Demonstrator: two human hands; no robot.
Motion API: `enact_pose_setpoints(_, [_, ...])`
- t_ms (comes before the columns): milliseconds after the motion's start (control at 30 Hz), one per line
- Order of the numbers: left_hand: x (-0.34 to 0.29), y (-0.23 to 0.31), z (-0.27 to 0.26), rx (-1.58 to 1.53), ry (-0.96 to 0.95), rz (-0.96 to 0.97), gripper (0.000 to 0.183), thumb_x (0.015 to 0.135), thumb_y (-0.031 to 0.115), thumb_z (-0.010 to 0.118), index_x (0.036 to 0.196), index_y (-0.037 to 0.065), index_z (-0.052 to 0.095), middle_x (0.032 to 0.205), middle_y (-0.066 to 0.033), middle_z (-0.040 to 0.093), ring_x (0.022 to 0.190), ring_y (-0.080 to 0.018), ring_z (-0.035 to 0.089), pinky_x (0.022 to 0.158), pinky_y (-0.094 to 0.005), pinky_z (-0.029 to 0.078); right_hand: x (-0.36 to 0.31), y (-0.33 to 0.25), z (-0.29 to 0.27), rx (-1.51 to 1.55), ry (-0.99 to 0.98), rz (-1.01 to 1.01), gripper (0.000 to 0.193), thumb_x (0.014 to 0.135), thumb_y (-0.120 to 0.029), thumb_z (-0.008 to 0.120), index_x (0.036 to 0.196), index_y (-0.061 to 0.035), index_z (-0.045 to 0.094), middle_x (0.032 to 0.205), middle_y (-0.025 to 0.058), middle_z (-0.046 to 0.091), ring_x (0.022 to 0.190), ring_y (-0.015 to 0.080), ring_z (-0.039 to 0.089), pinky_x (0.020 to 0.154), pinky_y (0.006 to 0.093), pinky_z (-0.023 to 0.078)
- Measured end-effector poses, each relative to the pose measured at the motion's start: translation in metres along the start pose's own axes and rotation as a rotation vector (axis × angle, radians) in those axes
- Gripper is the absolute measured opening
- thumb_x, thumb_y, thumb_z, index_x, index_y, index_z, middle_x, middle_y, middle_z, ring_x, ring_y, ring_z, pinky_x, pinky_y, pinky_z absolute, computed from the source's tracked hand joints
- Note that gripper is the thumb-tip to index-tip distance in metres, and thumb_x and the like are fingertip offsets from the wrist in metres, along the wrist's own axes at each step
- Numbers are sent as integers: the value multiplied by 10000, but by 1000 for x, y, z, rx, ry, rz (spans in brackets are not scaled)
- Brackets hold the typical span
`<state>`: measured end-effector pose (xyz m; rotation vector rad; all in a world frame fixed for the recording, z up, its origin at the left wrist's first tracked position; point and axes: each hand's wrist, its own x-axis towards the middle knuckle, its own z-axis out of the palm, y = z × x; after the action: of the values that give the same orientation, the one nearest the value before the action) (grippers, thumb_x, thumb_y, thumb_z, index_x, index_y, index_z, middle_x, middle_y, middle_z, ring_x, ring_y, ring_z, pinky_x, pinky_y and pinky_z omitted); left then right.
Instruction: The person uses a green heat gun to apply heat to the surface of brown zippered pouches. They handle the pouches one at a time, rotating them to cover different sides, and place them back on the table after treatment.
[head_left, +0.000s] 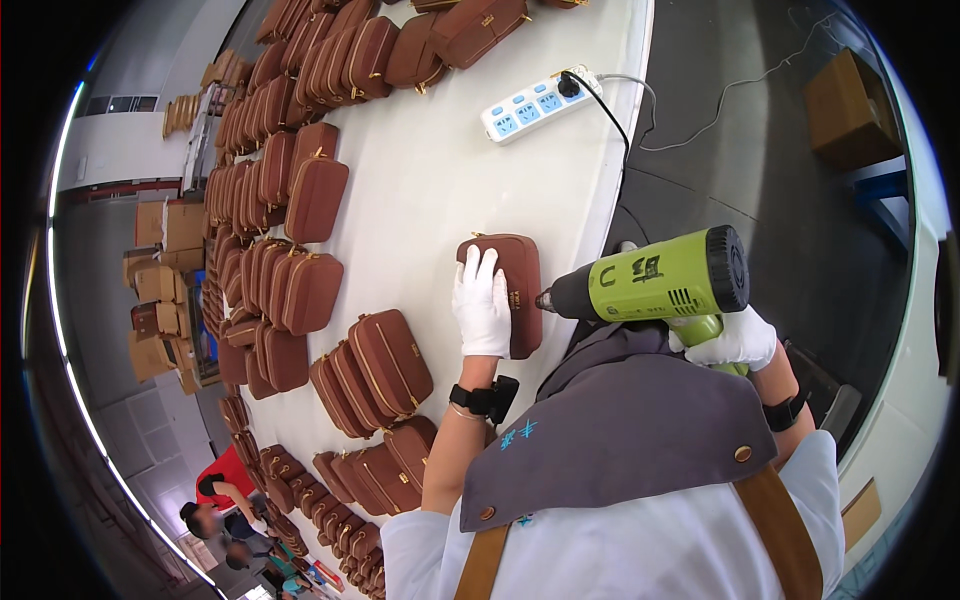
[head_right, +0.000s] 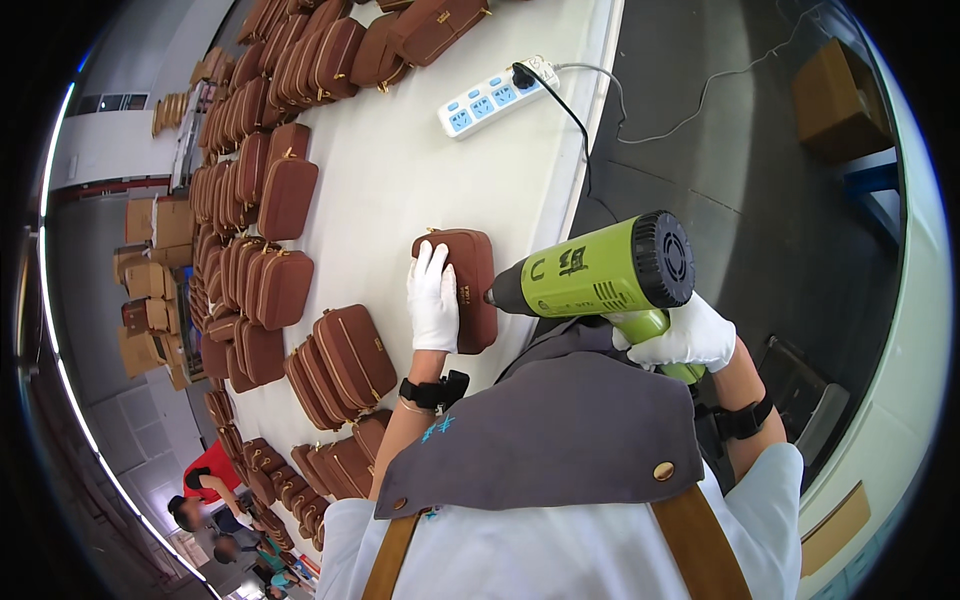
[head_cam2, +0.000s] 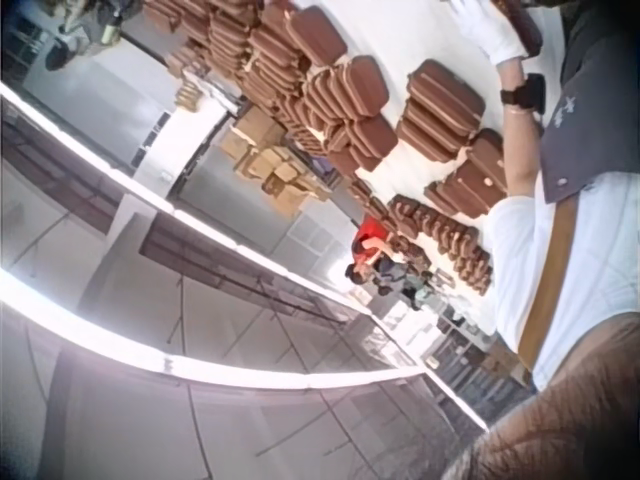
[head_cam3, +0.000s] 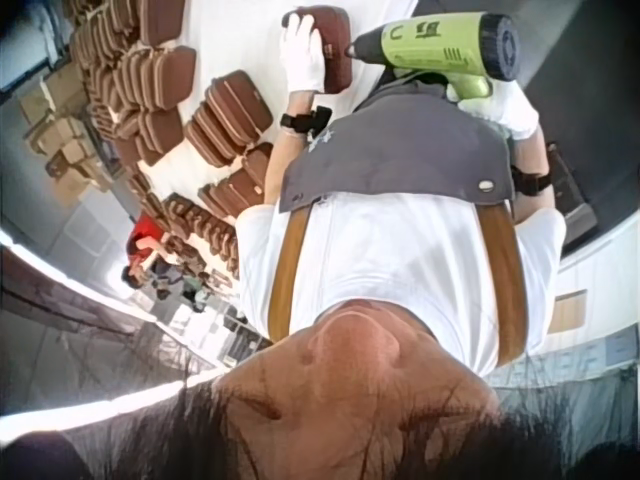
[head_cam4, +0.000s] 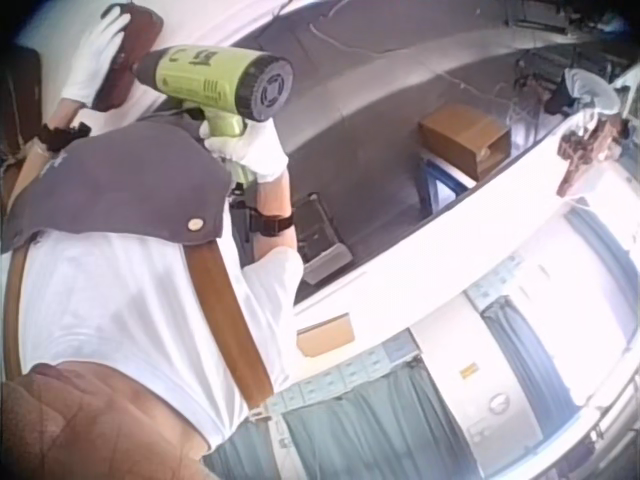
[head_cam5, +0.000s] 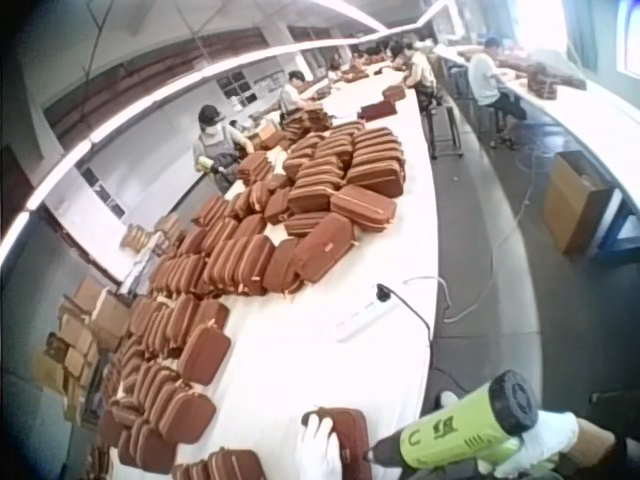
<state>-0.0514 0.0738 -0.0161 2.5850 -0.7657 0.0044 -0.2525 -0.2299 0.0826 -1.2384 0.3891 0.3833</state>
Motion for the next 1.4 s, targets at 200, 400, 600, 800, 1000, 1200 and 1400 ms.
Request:
enact_pose_setpoints(200, [5, 29, -17, 154, -155, -55, 675, 801, 373, 744, 1354, 71, 503, 1471, -224, 419, 1304, -490, 406, 1063, -553, 355, -3, -3, -2, 20, 27, 42, 522, 655, 27, 759, 1154, 2, 604, 876, 79, 670, 722, 148, 635, 605, 294, 544])
enact_pose_setpoints(400, [2, 26, -8, 187, -98, -63, 628, 818, 369, 728, 1344, 96, 520, 1454, -180, 456, 1288, -478, 430, 1044, -554, 378, -2, -5, -2, 34, 27, 51, 503, 659, 31, 753, 1141, 4, 613, 875, 81, 668, 723, 147, 631, 606, 292, 539])
enact_pose_setpoints(600, [1, -2, -6, 11, -24, -40, 395, 938, 275, 611, 1291, 100, 579, 1387, -143, 533, 1242, -434, 490, 1028, -498, 416, 0, -6, -2, 5, 14, 43, 516, 666, 38, 740, 1161, 2, 600, 867, 79, 661, 713, 149, 631, 594, 295, 539])
enact_pose_setpoints(800, [41, 37, -12, 241, -45, -26, 510, 798, 348, 745, 1244, 127, 635, 1320, -108, 594, 1278, -367, 465, 1052, -490, 377, 6, -14, -2, 97, 93, 23, 580, 686, 49, 714, 1239, 7, 547, 863, 97, 650, 672, 145, 619, 557, 289, 532])
enact_pose_setpoints(1000, [60, 14, 18, 200, -115, -35, 296, 807, 354, 708, 1030, 159, 706, 1116, -55, 678, 1125, -313, 575, 932, -433, 446, 12, -15, -7, 63, 110, -25, 587, 689, 52, 712, 1247, 7, 538, 857, 96, 648, 650, 145, 614, 550, 291, 526])
enact_pose_setpoints(1200, [70, -40, 10, -410, 0, -263, 261, 962, 216, 565, 1038, 0, 690, 1023, -189, 679, 984, -333, 632, 886, -384, 490, 12, -12, -8, 58, 105, -37, 573, 688, 49, 714, 1236, 8, 549, 851, 94, 651, 623, 143, 610, 542, 292, 516])
enact_pose_setpoints(1400, [11, -66, -26, -374, 32, -528, 363, 960, 247, 600, 1222, -2, 624, 1225, -167, 642, 1129, -266, 616, 993, -355, 461, 17, -14, -6, 86, 98, -6, 576, 689, 63, 696, 1242, 13, 541, 843, 93, 645, 622, 144, 606, 535, 286, 513])
